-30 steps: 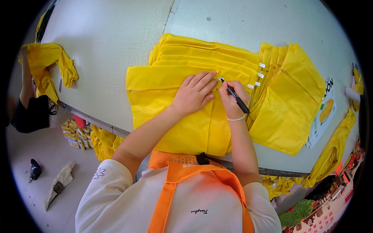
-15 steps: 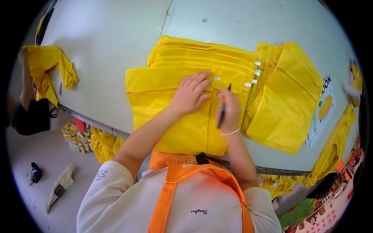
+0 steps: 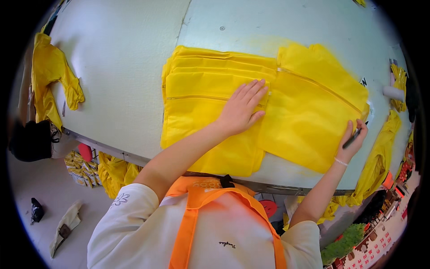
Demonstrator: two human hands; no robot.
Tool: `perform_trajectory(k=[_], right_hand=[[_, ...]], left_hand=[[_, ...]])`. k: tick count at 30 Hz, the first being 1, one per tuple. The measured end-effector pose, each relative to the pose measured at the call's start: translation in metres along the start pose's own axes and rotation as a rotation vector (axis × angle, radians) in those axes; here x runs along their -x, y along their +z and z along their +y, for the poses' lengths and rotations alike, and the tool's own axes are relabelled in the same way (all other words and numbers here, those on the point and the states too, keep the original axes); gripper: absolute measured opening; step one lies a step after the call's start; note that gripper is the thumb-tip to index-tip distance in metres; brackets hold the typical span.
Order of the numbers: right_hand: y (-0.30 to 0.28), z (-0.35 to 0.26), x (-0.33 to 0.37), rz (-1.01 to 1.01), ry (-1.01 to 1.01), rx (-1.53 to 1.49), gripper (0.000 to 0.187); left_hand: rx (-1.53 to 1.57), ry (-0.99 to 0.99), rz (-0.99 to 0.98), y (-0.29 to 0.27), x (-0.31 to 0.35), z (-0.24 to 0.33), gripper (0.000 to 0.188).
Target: The person writes on small white tags attached to a stack of yellow raincoats using a black marker. After labeling, they place printed instruction sheets into the pockets of the raincoats and fold them.
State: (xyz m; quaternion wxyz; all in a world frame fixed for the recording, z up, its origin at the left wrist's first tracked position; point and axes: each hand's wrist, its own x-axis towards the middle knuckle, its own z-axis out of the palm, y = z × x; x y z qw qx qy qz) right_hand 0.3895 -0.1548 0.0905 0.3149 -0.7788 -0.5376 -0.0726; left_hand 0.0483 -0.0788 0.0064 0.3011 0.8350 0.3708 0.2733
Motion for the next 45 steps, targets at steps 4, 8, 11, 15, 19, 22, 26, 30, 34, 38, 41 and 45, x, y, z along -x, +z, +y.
perform_trajectory(k=[4,8,11,15,19,22,26,30,34,38,41,45], right_hand=[[0.018,0.011,0.003,0.067,-0.072,0.084,0.031],[0.064,-0.077,0.044,0.011,0.375,-0.599,0.028],[0.096,-0.139,0.066,-0.175,0.146,-0.633,0.020],[0.142,-0.185,0.072,-0.268,0.138,-0.808,0.012],[0.167,-0.189,0.073,-0.333,0.109,-0.703,0.010],[0.175,-0.188,0.075,-0.312,0.097,-0.659,0.011],[0.181,-0.189,0.077,-0.241,0.034,-0.638,0.011],[0.185,-0.186,0.078,-0.240,0.015,-0.636,0.012],[0.185,-0.184,0.078,-0.270,0.012,-0.655,0.011],[0.186,-0.181,0.079,-0.258,-0.002,-0.674,0.010],[0.170,-0.184,0.086,-0.212,0.221,-0.846,0.009],[0.155,-0.191,0.113,-0.267,-0.152,-0.422,0.019]], left_hand=[[-0.160,-0.078,-0.100,0.005,0.012,-0.011,0.064],[-0.242,-0.100,-0.057,-0.021,0.026,-0.037,0.061],[-0.302,-0.051,-0.030,-0.033,0.027,-0.047,0.054],[-0.332,-0.027,-0.003,-0.032,0.025,-0.050,0.048],[-0.320,-0.015,0.058,-0.027,0.019,-0.049,0.048],[-0.349,-0.013,0.059,-0.025,0.018,-0.051,0.046],[-0.377,-0.034,0.056,-0.027,0.019,-0.049,0.043],[-0.368,-0.036,0.059,-0.025,0.019,-0.051,0.042],[-0.349,-0.044,0.056,-0.025,0.018,-0.050,0.042],[-0.381,-0.050,0.030,-0.027,0.018,-0.049,0.043],[-0.328,-0.043,0.041,-0.027,0.018,-0.050,0.043],[-0.112,-0.024,0.128,-0.027,0.028,-0.062,0.046]])
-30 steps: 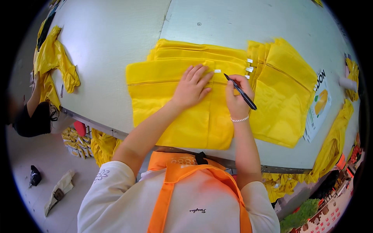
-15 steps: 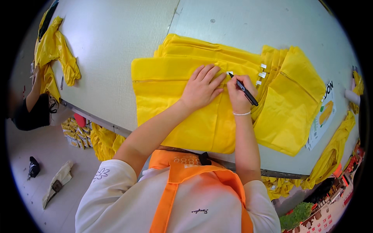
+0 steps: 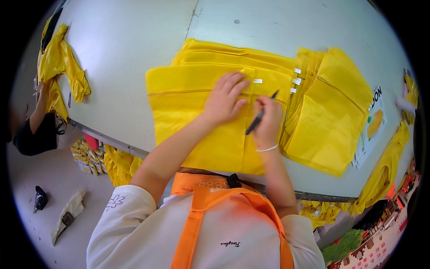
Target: The person writes on small white tags attached to a stack of yellow raincoats using a black marker. After labeling, they place printed instruction sheets into the pockets of the raincoats and fold them.
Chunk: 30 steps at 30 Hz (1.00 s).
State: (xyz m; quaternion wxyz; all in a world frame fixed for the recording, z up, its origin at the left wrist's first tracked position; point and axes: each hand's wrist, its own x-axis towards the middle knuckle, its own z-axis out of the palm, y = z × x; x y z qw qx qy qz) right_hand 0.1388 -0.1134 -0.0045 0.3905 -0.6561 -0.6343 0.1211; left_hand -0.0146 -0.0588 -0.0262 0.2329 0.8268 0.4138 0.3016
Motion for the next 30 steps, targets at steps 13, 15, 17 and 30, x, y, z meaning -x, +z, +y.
perform_trajectory(k=[13,15,17,30], right_hand=[[-0.239,0.092,-0.034,0.318,0.256,0.146,0.010],[-0.258,0.133,-0.039,0.192,0.313,0.299,0.018],[-0.256,0.143,-0.046,0.147,0.276,0.426,0.025],[-0.030,0.006,-0.042,-0.015,0.284,-0.461,0.013]], left_hand=[[0.104,0.061,0.008,0.011,-0.029,0.044,0.063],[0.034,0.038,-0.124,0.027,-0.036,0.052,0.067],[-0.065,0.024,-0.244,0.037,-0.038,0.052,0.072],[-0.367,-0.050,-0.223,-0.026,-0.002,0.012,0.056]])
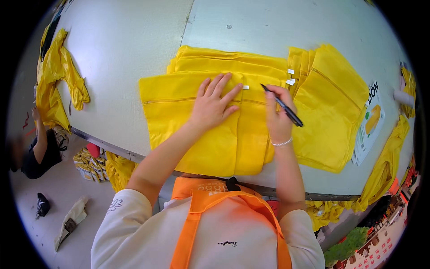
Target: The person writes on small white tags attached to a stack of yellow raincoats using a black marker. After labeling, they place printed instruction sheets into the pockets of the raincoats and fold them.
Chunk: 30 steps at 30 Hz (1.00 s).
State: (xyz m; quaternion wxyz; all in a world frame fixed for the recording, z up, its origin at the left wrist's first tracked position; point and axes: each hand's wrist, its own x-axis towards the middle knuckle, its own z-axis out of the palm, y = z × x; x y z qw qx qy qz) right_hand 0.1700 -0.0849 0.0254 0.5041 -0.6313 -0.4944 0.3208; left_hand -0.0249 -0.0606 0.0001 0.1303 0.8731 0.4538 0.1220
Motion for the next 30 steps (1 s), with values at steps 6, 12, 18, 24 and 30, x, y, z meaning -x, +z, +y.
perform_trajectory(k=[6,12,18,24,30], right_hand=[[0.035,0.016,-0.001,-0.016,-0.003,0.090,0.012],[0.039,0.027,-0.003,-0.002,-0.131,0.169,0.015],[0.040,0.026,-0.004,-0.010,-0.193,0.205,0.015],[0.038,0.027,-0.002,-0.031,-0.200,0.185,0.013],[0.031,0.016,0.031,0.005,-0.220,0.245,0.013]], left_hand=[[0.034,-0.015,0.088,0.012,0.000,0.001,0.046],[0.034,-0.017,0.094,0.014,-0.001,0.000,0.045],[0.019,0.003,0.105,0.012,-0.002,0.000,0.043],[0.014,0.001,0.096,0.012,-0.002,0.000,0.042],[0.115,-0.010,0.111,0.013,0.002,-0.006,0.050]])
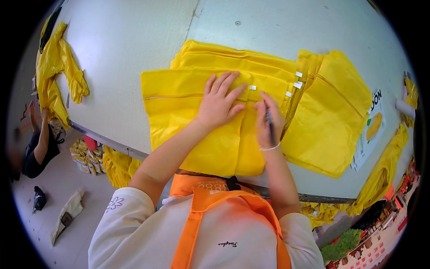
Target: The person writes on small white tags attached to a stack of yellow raincoats using a black marker. After labeling, they place printed instruction sheets into the pockets of the raincoats and fold them.
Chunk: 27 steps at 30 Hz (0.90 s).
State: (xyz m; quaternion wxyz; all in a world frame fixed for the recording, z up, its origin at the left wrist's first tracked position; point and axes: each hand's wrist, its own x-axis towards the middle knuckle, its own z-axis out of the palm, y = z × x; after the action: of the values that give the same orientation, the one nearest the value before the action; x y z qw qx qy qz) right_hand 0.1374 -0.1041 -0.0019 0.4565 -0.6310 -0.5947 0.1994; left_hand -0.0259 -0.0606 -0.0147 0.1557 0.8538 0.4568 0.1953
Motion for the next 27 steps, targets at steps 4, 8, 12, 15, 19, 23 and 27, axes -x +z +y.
perform_trajectory(k=[4,8,12,15,19,23,27], right_hand=[[0.011,-0.020,0.027,-0.206,-0.095,0.256,0.024],[-0.006,-0.037,0.029,-0.130,0.084,-0.061,0.024],[-0.108,-0.047,-0.008,0.291,0.137,0.079,0.025],[-0.208,-0.008,-0.036,0.384,0.210,0.377,0.024],[-0.266,0.057,-0.044,0.191,0.107,0.895,0.031],[-0.224,0.054,-0.043,0.346,0.133,0.447,0.031],[-0.123,0.005,-0.045,0.231,0.256,0.013,0.023]], left_hand=[[0.203,-0.005,0.100,0.000,0.002,-0.005,0.055],[0.399,0.056,0.274,-0.005,-0.007,0.004,0.058],[0.464,0.100,0.343,-0.015,-0.018,0.025,0.058],[0.437,0.055,0.140,0.006,-0.030,0.049,0.058],[0.199,0.094,-0.121,0.031,-0.028,0.057,0.069],[0.069,0.024,-0.119,0.014,-0.017,0.026,0.068],[-0.085,0.029,-0.109,-0.006,-0.012,0.003,0.062]])
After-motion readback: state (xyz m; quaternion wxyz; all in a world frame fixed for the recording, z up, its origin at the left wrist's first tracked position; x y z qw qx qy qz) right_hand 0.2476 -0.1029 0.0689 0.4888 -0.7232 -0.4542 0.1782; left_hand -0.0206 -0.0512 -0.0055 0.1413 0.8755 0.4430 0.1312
